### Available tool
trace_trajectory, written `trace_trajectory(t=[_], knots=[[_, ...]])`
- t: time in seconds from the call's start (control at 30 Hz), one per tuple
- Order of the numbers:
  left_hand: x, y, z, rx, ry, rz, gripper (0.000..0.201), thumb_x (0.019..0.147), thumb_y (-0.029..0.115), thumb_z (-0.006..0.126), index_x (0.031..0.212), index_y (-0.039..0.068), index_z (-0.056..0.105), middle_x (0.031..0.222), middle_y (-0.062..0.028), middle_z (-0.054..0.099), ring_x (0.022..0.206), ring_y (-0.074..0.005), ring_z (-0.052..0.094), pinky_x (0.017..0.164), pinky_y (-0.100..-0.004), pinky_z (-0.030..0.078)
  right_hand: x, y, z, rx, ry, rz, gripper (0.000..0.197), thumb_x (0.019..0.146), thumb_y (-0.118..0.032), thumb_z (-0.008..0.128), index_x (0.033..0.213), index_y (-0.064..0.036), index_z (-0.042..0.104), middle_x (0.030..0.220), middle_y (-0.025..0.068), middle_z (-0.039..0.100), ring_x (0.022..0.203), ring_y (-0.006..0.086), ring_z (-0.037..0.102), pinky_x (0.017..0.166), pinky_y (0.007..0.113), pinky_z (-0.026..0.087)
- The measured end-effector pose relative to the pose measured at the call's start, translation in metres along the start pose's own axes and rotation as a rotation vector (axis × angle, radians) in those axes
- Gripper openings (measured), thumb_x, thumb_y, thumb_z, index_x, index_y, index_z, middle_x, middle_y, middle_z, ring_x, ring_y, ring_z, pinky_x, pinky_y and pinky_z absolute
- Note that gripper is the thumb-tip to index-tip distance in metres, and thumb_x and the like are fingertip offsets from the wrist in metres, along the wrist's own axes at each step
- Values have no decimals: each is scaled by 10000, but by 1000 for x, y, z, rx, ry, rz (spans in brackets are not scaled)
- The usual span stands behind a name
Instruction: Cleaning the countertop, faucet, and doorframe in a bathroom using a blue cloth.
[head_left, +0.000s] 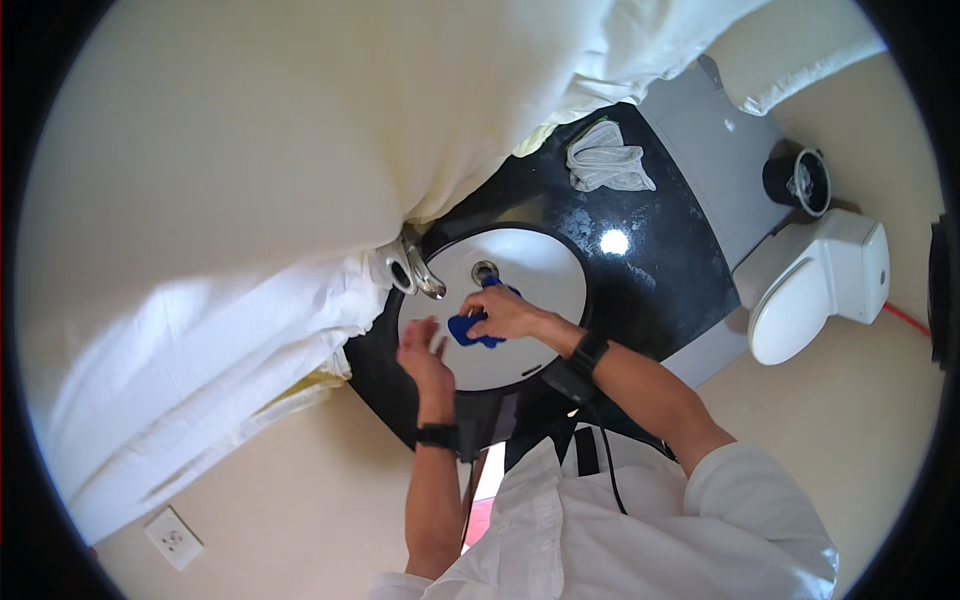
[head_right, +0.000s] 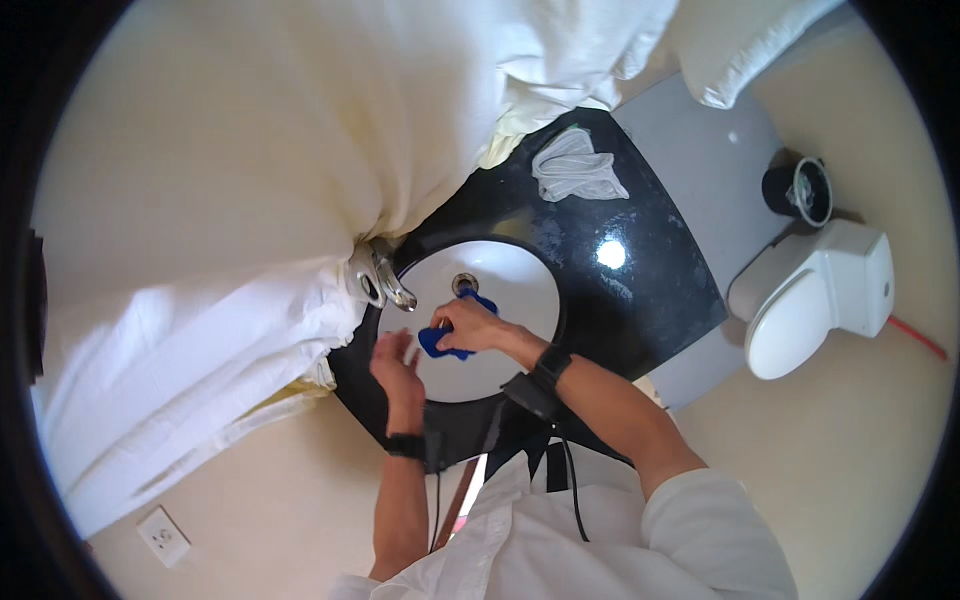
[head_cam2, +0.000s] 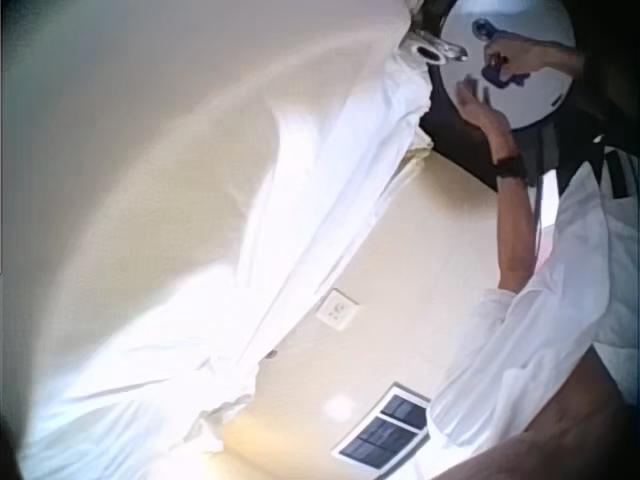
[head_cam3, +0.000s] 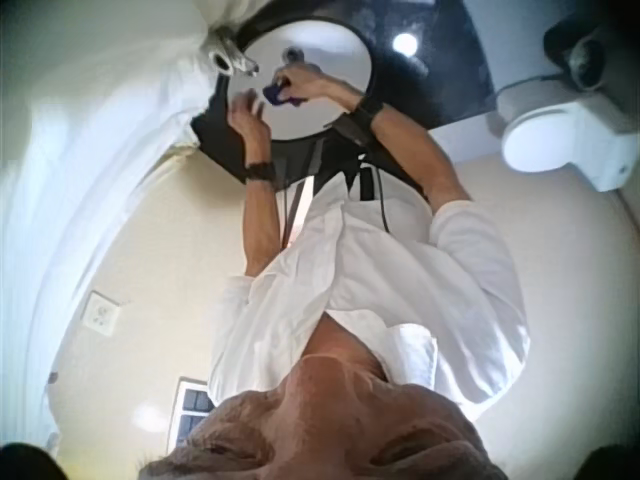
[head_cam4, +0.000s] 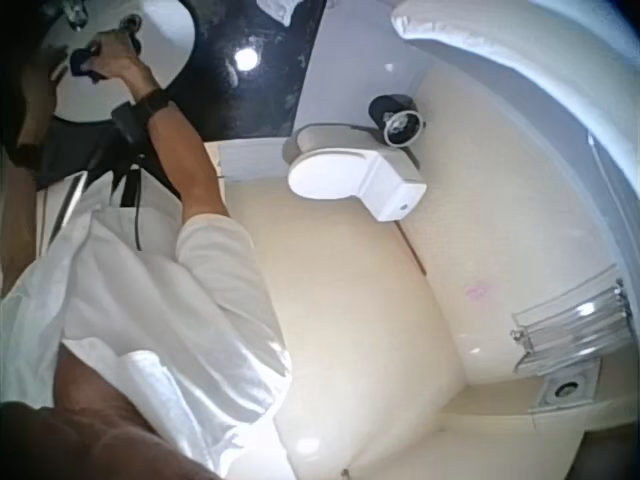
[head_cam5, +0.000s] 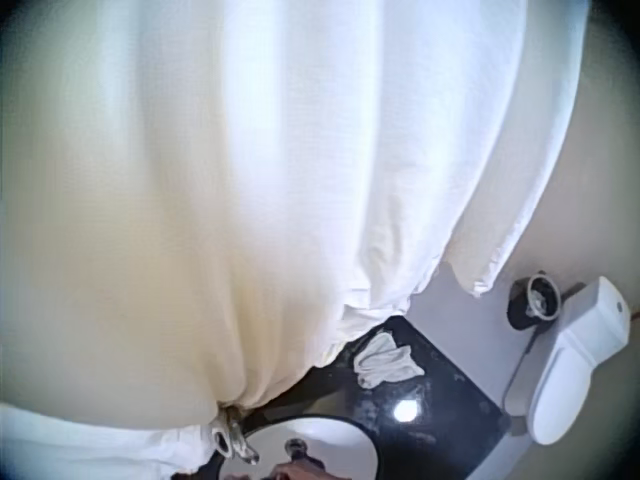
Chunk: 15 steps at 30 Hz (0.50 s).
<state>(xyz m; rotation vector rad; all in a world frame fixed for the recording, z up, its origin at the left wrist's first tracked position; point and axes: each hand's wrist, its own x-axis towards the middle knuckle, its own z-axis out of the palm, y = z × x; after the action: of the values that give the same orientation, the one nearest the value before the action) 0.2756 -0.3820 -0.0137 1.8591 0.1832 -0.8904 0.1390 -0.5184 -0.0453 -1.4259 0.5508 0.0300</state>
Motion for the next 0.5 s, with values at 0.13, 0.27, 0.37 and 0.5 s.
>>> trace_trajectory(t=[0.13, 0.27, 0.37, 0.5], knots=[[-43, -2, -2, -145, -352, -249, 447, 925, 394, 602, 1221, 62, 559, 1052, -30, 630, 1000, -162, 589, 838, -396, 479, -22, -11, 24, 47, 17, -90, 367, 702, -60, 758, 1053, 1, 671, 1035, 190, 680, 981, 298, 658, 872, 373, 510], [-42, 3, -24, 147, -575, -152, 445, 860, 265, 721, 1190, 18, 554, 1003, -61, 629, 849, -151, 632, 687, -333, 549, -23, -31, 38, -222, 13, 80, 460, 648, -125, 812, 1061, -13, 644, 991, 168, 651, 976, 329, 636, 853, 383, 508], [-27, -3, -35, 23, -454, -106, 414, 818, 200, 767, 1124, 15, 559, 975, -86, 627, 802, -158, 642, 577, -284, 551, -23, -34, 49, -318, 184, -52, 622, 590, -248, 876, 1096, -17, 599, 971, 149, 647, 957, 314, 632, 843, 387, 499], [-18, 6, -28, -256, -336, -80, 343, 829, 170, 756, 1078, 33, 565, 965, -81, 611, 798, -169, 635, 541, -298, 549, -21, -25, 55, -122, 33, 62, 543, 644, -177, 872, 1078, -6, 595, 907, 62, 645, 834, 163, 594, 806, 299, 485]])
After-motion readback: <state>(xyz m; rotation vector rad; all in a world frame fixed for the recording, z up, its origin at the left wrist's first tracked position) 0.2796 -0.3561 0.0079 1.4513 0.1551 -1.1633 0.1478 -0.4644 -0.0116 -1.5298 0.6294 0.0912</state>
